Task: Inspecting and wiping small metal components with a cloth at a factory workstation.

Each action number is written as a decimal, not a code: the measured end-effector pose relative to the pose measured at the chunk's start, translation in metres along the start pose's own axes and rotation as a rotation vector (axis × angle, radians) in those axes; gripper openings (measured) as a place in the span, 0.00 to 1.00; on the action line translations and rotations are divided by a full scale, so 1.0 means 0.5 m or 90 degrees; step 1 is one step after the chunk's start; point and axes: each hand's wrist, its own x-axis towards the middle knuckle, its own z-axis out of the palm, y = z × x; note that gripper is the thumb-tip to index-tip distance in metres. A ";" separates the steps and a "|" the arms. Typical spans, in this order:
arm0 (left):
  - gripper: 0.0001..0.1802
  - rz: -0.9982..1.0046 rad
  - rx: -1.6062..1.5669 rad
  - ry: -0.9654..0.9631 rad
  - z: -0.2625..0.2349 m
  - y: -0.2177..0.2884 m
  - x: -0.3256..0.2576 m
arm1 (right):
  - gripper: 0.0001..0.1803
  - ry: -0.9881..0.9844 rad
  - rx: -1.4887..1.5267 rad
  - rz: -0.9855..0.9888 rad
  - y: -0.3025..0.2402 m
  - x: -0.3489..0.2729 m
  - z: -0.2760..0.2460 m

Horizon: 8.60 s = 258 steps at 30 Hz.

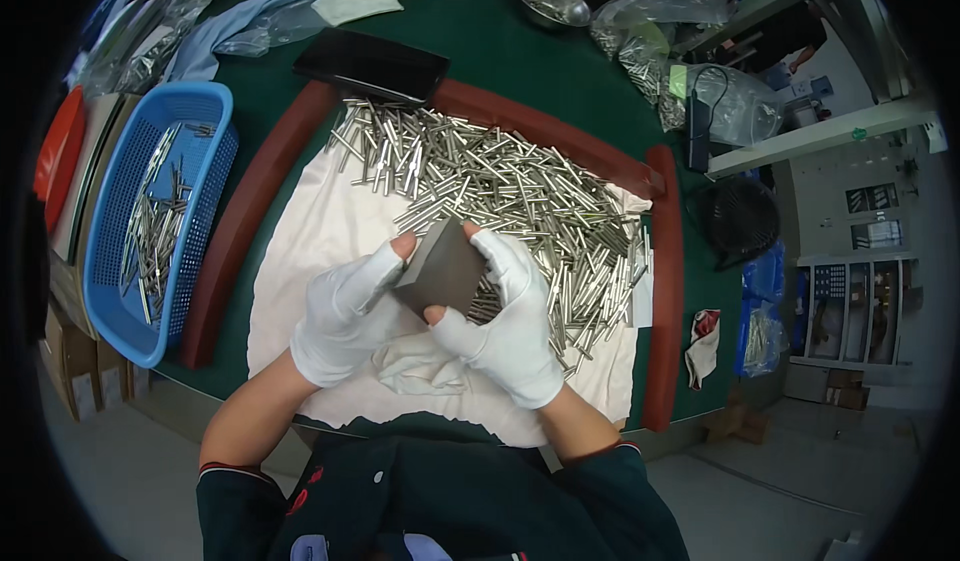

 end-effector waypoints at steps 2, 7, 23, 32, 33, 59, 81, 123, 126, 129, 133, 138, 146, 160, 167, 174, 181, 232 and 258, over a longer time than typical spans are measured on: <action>0.37 -0.018 -0.041 0.000 -0.001 0.001 0.001 | 0.40 0.005 -0.001 -0.034 0.006 -0.002 0.006; 0.37 -0.028 -0.024 0.002 0.001 -0.004 -0.005 | 0.40 0.001 -0.019 0.005 0.011 0.003 0.003; 0.34 -0.059 -0.023 0.057 0.012 -0.009 -0.016 | 0.39 0.030 -0.036 -0.047 0.011 -0.009 0.020; 0.34 -0.090 -0.041 0.043 0.006 0.003 -0.009 | 0.37 0.039 0.047 0.040 0.005 -0.005 0.021; 0.34 -0.090 -0.041 0.042 0.008 0.002 -0.012 | 0.37 0.047 0.075 0.095 0.005 0.001 0.019; 0.38 -0.341 -0.206 -0.131 0.009 0.003 -0.013 | 0.34 0.042 -0.021 0.116 0.013 0.010 0.012; 0.37 -0.186 -0.074 -0.041 -0.027 0.033 -0.018 | 0.35 0.081 -0.099 -0.088 0.010 0.016 0.018; 0.35 -0.295 -0.199 -0.025 -0.037 0.037 -0.057 | 0.34 -0.055 -0.132 0.021 -0.034 0.012 0.019; 0.33 -0.274 -0.231 -0.003 -0.030 0.036 -0.056 | 0.34 -0.076 -0.150 -0.006 -0.034 0.016 0.018; 0.34 -0.440 -0.331 -0.032 -0.039 0.037 -0.054 | 0.36 -0.037 -0.219 0.024 -0.029 0.024 0.010; 0.38 -0.545 -0.374 -0.043 -0.049 0.041 -0.037 | 0.38 0.003 -0.129 0.090 -0.020 0.032 -0.001; 0.38 -0.565 -0.397 -0.052 -0.050 0.038 -0.035 | 0.38 -0.009 -0.130 0.091 -0.019 0.034 0.003; 0.35 -0.462 -0.369 -0.038 -0.033 0.031 -0.050 | 0.35 -0.059 -0.108 0.068 -0.025 0.019 0.018; 0.34 -0.417 -0.297 -0.034 -0.031 0.033 -0.060 | 0.37 -0.052 -0.220 -0.004 -0.026 0.013 0.020; 0.33 -0.407 -0.316 -0.007 -0.028 0.030 -0.061 | 0.32 -0.045 -0.204 0.022 -0.028 0.017 0.020; 0.34 -0.491 -0.401 -0.015 -0.037 0.042 -0.046 | 0.34 0.001 -0.230 0.011 -0.019 0.023 0.012; 0.36 -0.541 -0.476 -0.026 -0.043 0.027 -0.042 | 0.36 0.037 -0.202 0.018 -0.015 0.021 0.014; 0.38 -0.573 -0.492 -0.013 -0.047 0.033 -0.034 | 0.38 0.048 -0.103 -0.021 0.018 0.027 0.019; 0.17 -0.521 -0.402 0.188 -0.051 0.028 -0.032 | 0.71 -0.386 0.591 0.363 -0.018 -0.003 -0.003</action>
